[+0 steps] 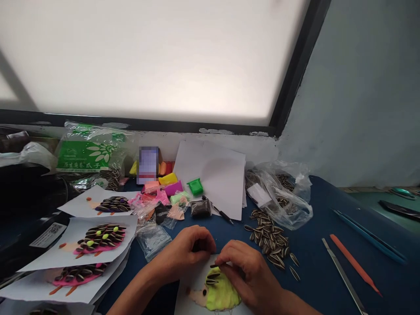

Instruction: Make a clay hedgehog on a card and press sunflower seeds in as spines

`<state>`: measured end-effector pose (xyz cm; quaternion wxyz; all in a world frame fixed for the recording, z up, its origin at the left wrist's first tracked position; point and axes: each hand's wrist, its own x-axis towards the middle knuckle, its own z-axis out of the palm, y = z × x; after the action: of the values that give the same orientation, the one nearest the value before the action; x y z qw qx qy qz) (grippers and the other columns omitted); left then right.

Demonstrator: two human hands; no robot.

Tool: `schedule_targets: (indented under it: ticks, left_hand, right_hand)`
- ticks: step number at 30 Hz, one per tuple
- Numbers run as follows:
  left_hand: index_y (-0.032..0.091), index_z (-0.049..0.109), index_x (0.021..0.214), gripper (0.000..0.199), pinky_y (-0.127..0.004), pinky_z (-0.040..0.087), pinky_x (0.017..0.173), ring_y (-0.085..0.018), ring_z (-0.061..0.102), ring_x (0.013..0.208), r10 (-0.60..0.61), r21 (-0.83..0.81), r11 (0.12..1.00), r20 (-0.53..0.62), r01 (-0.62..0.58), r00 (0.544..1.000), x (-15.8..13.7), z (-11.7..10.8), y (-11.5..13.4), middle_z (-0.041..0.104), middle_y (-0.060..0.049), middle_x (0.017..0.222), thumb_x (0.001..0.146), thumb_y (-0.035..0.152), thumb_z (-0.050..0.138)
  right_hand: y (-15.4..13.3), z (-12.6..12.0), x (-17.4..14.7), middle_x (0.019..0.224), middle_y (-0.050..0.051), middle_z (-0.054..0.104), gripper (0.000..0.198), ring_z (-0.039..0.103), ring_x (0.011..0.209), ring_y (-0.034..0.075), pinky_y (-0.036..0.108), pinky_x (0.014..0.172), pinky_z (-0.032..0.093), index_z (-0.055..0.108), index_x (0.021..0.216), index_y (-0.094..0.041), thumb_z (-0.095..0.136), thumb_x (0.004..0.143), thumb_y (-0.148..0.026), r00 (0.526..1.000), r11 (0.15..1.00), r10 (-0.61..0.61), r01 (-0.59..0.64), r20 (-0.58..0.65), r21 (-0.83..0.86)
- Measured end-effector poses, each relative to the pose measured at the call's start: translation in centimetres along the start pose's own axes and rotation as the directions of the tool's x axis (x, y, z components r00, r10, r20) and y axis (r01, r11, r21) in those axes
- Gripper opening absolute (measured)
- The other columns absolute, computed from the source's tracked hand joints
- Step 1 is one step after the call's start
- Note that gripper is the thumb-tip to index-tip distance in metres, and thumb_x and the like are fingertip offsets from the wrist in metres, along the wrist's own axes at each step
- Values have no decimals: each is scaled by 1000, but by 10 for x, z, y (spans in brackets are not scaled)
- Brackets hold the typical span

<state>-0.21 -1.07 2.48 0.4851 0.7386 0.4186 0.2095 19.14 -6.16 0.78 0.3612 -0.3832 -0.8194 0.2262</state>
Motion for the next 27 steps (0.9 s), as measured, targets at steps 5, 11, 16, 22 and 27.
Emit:
schedule_targets:
  ticks: [5,11,16,22,27]
  left_hand:
    - [16,66,70,12,-21,38,60,-12,50,68,41,-12,999,30,-40,999,-1,-3,2,57,1,73,69,14,54]
    - [16,68,70,13,-22,39,63,-13,53,72,65,-3,998,42,-65,997,-1,-3,-1,58,0,76,71,14,55]
    - [17,69,75,14,-22,39,69,-13,52,77,58,44,997,60,-60,997,-2,-6,0,58,1,78,74,15,56]
    - [18,69,79,9,-22,39,73,-14,53,83,58,66,996,121,-66,991,-4,-11,2,58,1,83,77,24,62]
    - [19,68,74,7,-22,39,76,-15,53,87,49,47,997,133,-56,990,-4,-12,1,59,2,86,75,26,68]
  right_hand:
    - [-1,0,0,79,4,65,16,60,76,16,26,69,44,64,83,-18,53,83,-7,1000,1000,-13,13,-10,3]
    - [-1,0,0,81,4,66,17,60,77,16,26,70,44,63,84,-18,51,83,-6,1000,1000,-20,20,8,-4]
    - [-2,0,-1,81,5,66,18,59,77,16,26,69,44,63,85,-17,50,83,-6,1000,1000,-18,18,13,-9]
    - [-2,-1,1,81,5,66,17,59,77,17,27,70,44,63,84,-18,50,85,-6,999,1000,-23,23,26,-11]
    - [-2,-2,0,82,5,65,17,58,77,17,27,69,43,63,85,-18,50,88,-9,999,1000,-22,22,36,-12]
